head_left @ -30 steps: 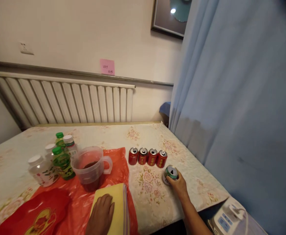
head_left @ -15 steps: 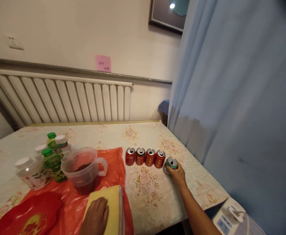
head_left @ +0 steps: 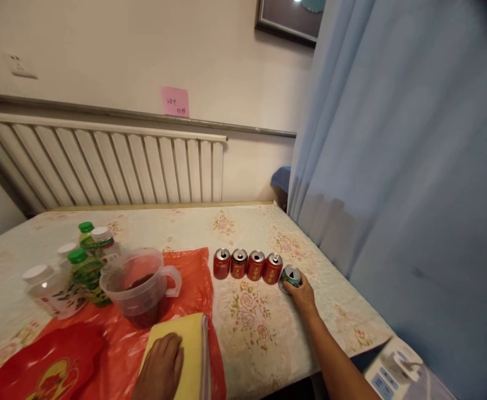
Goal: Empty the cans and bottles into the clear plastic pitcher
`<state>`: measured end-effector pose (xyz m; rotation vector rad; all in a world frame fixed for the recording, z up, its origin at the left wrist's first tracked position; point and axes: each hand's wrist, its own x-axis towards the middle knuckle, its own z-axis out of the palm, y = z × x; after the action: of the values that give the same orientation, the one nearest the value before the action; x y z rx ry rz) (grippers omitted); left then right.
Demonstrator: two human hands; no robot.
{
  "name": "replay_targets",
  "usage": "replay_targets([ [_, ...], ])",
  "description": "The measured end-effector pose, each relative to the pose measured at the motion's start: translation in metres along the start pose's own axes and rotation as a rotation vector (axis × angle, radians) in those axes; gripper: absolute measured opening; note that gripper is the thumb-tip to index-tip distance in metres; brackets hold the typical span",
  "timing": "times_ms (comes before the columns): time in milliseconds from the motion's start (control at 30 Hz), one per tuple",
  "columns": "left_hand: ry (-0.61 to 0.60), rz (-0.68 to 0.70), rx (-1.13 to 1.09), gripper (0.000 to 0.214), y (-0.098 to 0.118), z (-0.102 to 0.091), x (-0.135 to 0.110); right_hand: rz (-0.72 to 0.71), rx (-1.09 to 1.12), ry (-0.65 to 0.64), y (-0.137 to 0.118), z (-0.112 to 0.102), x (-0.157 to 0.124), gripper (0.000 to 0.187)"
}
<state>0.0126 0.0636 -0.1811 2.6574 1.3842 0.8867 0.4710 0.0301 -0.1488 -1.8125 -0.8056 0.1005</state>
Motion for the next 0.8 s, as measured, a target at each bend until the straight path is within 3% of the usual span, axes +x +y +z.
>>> replay_targets([
  [267, -0.026, -0.010, -0.001, 0.024, -0.002, 0.002, 0.000, -0.008, 0.011, -0.045, 0.020, 0.001, -0.013, 0.067],
  [433, -0.013, -0.005, -0.006, 0.022, -0.001, 0.002, 0.000, -0.061, -0.042, -0.036, 0.029, 0.004, -0.016, 0.057],
  [800, -0.022, -0.012, 0.006, 0.023, -0.001, 0.001, 0.001, -0.061, -0.059, -0.077, 0.028, 0.004, -0.017, 0.059],
])
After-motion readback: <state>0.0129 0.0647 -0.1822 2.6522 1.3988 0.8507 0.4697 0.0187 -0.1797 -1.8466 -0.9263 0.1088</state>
